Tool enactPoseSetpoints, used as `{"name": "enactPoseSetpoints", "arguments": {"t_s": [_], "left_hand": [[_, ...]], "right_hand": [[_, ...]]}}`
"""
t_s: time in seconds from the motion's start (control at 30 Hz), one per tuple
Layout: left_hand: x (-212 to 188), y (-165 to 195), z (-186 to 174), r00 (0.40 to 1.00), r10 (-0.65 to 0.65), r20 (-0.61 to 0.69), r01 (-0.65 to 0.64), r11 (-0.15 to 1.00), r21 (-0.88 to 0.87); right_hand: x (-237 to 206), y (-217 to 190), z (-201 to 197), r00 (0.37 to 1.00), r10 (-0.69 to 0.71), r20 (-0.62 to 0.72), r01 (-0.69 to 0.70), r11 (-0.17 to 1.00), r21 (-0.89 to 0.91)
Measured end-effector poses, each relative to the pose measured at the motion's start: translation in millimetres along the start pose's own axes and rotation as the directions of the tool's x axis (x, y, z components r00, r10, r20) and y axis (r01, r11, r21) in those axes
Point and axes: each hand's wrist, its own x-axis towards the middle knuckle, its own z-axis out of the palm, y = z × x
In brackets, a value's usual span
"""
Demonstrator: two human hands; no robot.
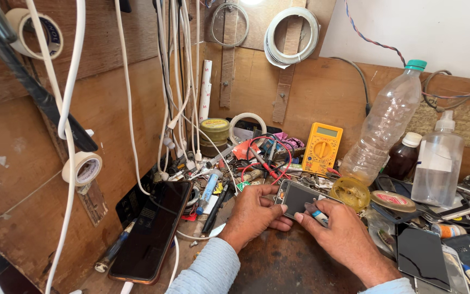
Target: The person uses a small tool to scrape adhesive residue from the inside of a disassembled smartphone frame. They repeatedly scrape and wipe the inner edges and corners of the frame while holding it with the other hand.
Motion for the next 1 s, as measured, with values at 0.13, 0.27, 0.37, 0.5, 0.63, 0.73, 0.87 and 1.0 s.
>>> {"name": "enactPoseSetpoints", "arguments": {"t_s": [0.13,0.27,0.37,0.5,0.63,0.73,0.87,1.0], "left_hand": [[0,1,1,1.0,0.01,0.001,-0.01,1.0,0.004],[1,2,1,1.0,0.012,0.004,-0.012,1.0,0.01],[0,2,1,1.0,0.012,0.004,-0.012,1.0,0.013],[-1,2,1,1.0,0.003,-0.006,-0.003,1.0,0.008],[-1,3,0,1.0,0.023,0.018,-0.024,1.0,0.015],[0,3,1,1.0,0.004,0.003,-0.004,1.0,0.015],[1,2,1,1.0,0.001,-0.003,-0.001,1.0,0.02],[2,0,1,1.0,-0.002,-0.006,0.002,1.0,0.01]], "right_hand": [[1,0,-3,0.995,0.084,0.045,-0.082,0.996,-0.04],[1,0,-6,0.996,0.086,0.039,-0.083,0.994,-0.07],[0,-2,-7,0.996,0.087,0.032,-0.084,0.993,-0.086],[-3,-7,-8,0.994,0.106,0.024,-0.102,0.987,-0.126],[-4,-10,-11,0.991,0.132,0.034,-0.127,0.982,-0.139],[-3,-10,-11,0.991,0.131,0.034,-0.125,0.981,-0.149],[-4,-9,-11,0.993,0.119,0.024,-0.114,0.982,-0.153],[-3,-7,-11,0.992,0.125,0.033,-0.118,0.98,-0.163]]}}
